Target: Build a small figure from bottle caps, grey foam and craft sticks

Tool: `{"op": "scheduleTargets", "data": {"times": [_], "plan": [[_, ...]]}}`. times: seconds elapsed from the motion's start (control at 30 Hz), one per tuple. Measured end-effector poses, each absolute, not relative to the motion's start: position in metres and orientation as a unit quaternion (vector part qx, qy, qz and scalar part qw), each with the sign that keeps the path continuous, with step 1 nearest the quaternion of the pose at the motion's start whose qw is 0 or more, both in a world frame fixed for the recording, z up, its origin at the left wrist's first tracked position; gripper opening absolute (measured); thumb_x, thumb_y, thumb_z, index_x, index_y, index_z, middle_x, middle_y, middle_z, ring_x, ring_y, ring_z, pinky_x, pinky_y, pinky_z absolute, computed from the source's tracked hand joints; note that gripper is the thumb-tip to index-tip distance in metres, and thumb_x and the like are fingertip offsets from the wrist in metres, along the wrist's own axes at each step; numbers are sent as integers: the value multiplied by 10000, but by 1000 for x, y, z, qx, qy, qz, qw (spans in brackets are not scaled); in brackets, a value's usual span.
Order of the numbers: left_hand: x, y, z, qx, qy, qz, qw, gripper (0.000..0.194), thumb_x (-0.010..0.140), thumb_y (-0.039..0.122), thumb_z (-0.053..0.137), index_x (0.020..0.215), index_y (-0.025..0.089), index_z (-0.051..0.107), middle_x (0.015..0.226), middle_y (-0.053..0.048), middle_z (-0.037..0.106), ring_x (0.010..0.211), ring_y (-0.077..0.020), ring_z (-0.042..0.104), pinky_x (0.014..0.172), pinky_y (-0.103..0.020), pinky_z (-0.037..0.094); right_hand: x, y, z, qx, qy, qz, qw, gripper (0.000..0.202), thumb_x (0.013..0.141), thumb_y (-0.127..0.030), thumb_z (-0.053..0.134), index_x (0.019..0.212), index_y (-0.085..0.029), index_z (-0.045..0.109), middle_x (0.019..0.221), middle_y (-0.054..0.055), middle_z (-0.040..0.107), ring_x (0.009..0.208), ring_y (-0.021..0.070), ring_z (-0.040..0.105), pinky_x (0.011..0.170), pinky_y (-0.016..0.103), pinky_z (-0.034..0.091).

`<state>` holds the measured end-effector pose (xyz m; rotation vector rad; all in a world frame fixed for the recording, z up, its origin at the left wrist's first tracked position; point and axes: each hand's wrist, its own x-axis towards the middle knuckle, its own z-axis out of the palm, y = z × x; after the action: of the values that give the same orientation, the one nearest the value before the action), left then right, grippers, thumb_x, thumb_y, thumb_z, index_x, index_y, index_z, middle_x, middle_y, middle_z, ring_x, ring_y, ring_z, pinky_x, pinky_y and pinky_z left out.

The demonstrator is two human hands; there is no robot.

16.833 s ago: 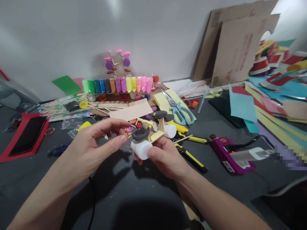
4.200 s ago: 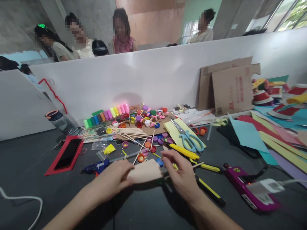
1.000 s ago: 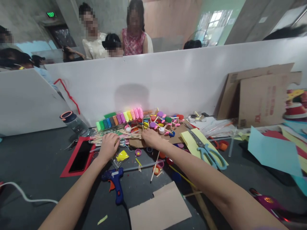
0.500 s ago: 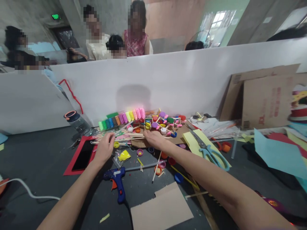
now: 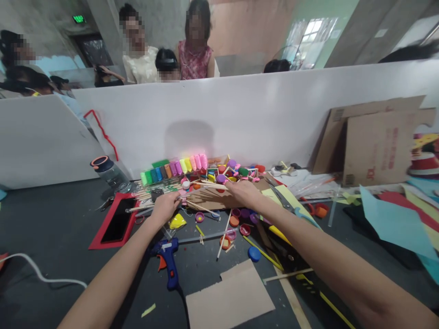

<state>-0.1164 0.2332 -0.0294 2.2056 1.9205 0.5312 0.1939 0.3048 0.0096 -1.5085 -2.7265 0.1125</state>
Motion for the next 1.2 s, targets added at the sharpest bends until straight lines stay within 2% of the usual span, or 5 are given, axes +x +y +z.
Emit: {"op": "scheduleTargets", "data": {"times": [0.23,0.37,0.5,0.9,1.2], "plan": [[-103,231,2,715,620,294,133,247,956,338,601,1127,165,645,1172,-89,657,1031,-221,646,896,-443,550,218,300,36,-530,-782,187,270,264,1004,-380,565,1038,-126,630,881,21,644,739,141,635,675,296,557],[-62,231,19,688,588,365,218,260,952,371,604,1052,138,658,1016,-53,683,876,-191,670,775,-375,576,192,289,43,-479,-708,318,410,397,1029,-488,475,932,-129,614,602,-67,491,433,59,436,429,189,402],[-7,234,19,665,533,403,333,259,939,373,626,1030,133,659,964,-37,681,804,-173,667,707,-336,580,158,279,33,-414,-651,406,489,310,1016,-428,538,972,-129,606,631,-72,496,420,39,401,400,161,373],[0,240,-5,449,509,562,473,312,960,391,587,1149,145,619,1075,-75,665,867,-182,665,745,-365,581,153,296,12,-415,-577,368,599,284,1004,-397,564,1083,-131,625,971,42,651,792,149,645,709,315,571],[-12,232,-8,393,488,610,485,278,962,383,589,1085,137,630,967,-47,667,749,-143,647,652,-304,568,137,296,-34,-458,-667,332,485,290,993,-360,589,1190,-148,604,1121,76,642,926,188,654,804,375,578]]}}
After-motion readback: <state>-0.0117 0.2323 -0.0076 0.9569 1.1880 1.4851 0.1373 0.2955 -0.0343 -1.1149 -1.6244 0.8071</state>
